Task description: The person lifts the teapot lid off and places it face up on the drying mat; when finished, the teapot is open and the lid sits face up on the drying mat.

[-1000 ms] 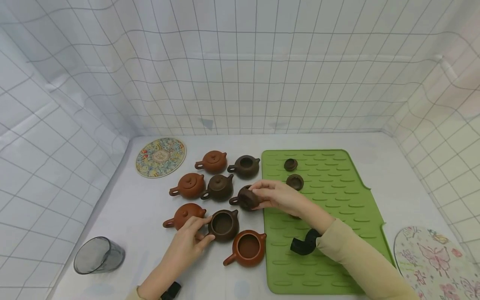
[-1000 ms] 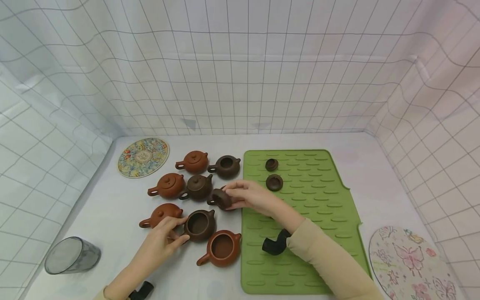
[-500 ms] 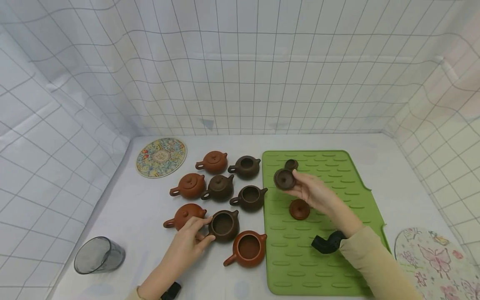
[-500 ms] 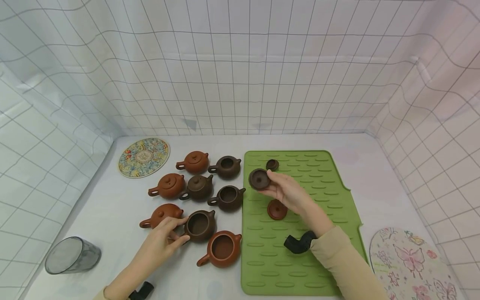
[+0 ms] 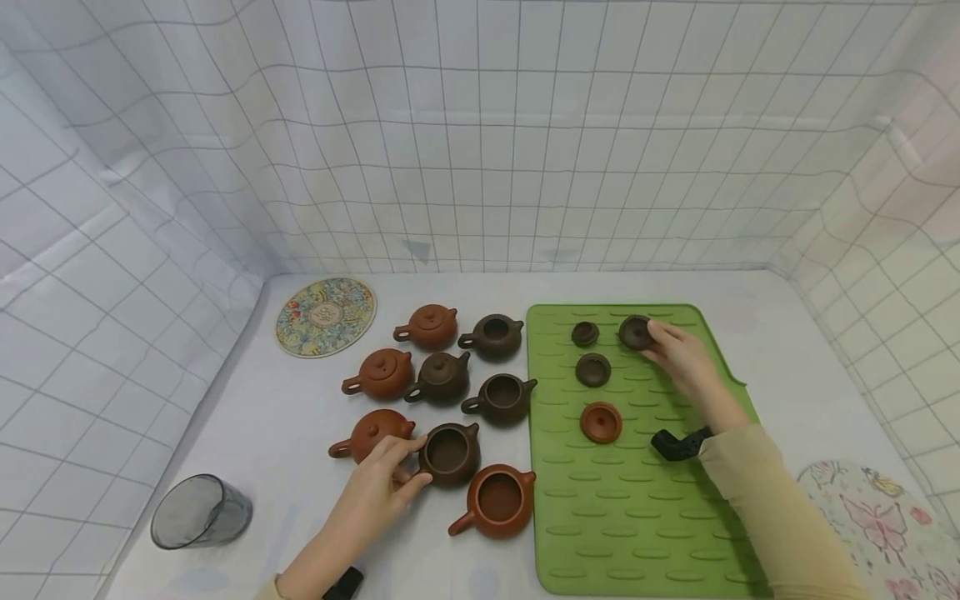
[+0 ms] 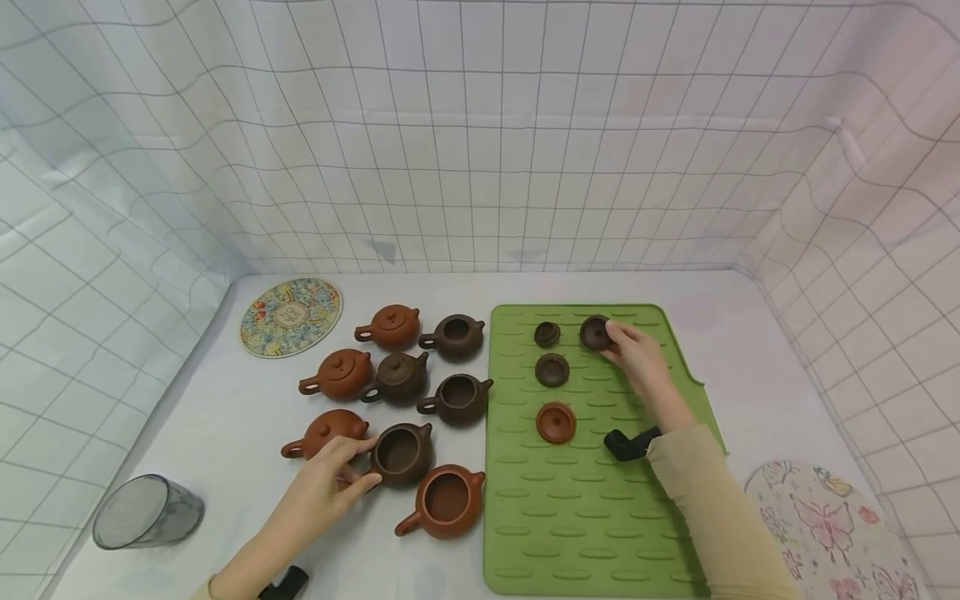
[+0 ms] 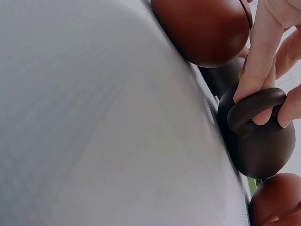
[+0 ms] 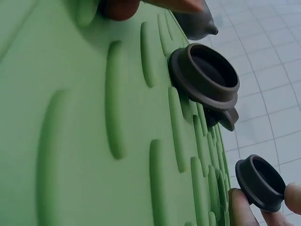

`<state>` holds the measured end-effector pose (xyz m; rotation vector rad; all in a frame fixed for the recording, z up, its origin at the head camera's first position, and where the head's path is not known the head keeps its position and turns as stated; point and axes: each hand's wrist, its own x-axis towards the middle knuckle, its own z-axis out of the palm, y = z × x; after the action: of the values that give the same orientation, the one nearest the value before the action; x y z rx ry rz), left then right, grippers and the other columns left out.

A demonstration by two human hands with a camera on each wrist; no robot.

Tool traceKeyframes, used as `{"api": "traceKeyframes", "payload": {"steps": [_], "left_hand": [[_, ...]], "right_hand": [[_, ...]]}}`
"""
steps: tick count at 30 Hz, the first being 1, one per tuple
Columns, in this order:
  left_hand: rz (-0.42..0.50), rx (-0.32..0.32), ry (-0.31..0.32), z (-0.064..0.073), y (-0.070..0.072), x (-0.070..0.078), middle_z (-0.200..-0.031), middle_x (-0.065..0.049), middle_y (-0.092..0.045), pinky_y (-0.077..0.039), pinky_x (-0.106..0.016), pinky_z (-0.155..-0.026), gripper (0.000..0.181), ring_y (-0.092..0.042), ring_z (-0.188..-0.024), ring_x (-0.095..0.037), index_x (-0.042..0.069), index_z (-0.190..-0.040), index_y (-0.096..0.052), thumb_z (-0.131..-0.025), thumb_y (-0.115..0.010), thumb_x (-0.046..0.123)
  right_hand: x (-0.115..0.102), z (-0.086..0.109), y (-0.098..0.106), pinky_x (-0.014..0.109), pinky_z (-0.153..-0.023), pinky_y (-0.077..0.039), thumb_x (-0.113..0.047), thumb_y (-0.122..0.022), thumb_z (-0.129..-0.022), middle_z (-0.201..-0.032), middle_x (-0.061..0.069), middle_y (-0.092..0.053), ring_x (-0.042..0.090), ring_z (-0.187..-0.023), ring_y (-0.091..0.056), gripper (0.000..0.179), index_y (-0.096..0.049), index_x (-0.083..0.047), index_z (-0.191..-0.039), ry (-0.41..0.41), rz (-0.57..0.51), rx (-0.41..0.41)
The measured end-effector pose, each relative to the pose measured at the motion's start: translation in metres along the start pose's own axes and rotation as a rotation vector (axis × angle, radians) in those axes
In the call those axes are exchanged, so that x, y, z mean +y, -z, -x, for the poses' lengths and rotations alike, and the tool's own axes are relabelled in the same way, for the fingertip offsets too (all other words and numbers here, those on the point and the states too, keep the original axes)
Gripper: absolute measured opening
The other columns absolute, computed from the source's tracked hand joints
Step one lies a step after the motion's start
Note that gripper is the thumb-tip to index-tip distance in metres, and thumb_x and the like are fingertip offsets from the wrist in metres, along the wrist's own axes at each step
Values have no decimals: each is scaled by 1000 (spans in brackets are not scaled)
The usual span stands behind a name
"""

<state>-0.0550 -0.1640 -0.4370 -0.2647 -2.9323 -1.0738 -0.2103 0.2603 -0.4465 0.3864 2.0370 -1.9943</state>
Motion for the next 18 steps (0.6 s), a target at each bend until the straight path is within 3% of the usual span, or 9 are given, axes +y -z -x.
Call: {"api": "traceKeyframes", "payload": {"steps": [2, 6, 13, 18], "left_hand": [[-1, 6, -8, 0, 0, 0, -102, -1, -62, -51, -17, -63, 44, -55, -70, 2, 8, -121, -69, -79, -81, 8], [-4, 18, -22, 1, -1, 0, -101, -1, -62, -50, -17, -63, 45, -54, -70, 2, 8, -121, -68, -78, -81, 7], [-7, -6, 7, 1, 0, 1, -103, -2, -62, -51, -17, -64, 45, -55, -71, 1, 8, -123, -68, -79, -81, 8], [-5, -17, 22, 1, 1, 2, -104, -2, -62, -51, -18, -65, 45, -55, -71, 1, 8, -123, -68, -80, -81, 8]], "right_hand": [[1, -2, 2, 13, -99, -45, -37, -44, -104, -163, 20, -14, 33, -148, -26, 68, -17, -1, -156, -5, 28, 11], [1, -5, 4, 16, -102, -45, -41, -43, -104, -162, 21, -19, 34, -146, -29, 70, -18, 0, -156, -4, 96, 16], [2, -7, 5, 39, -109, -44, -45, -43, -104, -155, 25, -34, 37, -136, -46, 67, -32, 1, -152, 38, 389, 85], [2, -7, 4, 47, -107, -44, -42, -43, -104, -150, 29, -40, 42, -127, -53, 63, -40, 4, -147, 79, 517, 116]]}}
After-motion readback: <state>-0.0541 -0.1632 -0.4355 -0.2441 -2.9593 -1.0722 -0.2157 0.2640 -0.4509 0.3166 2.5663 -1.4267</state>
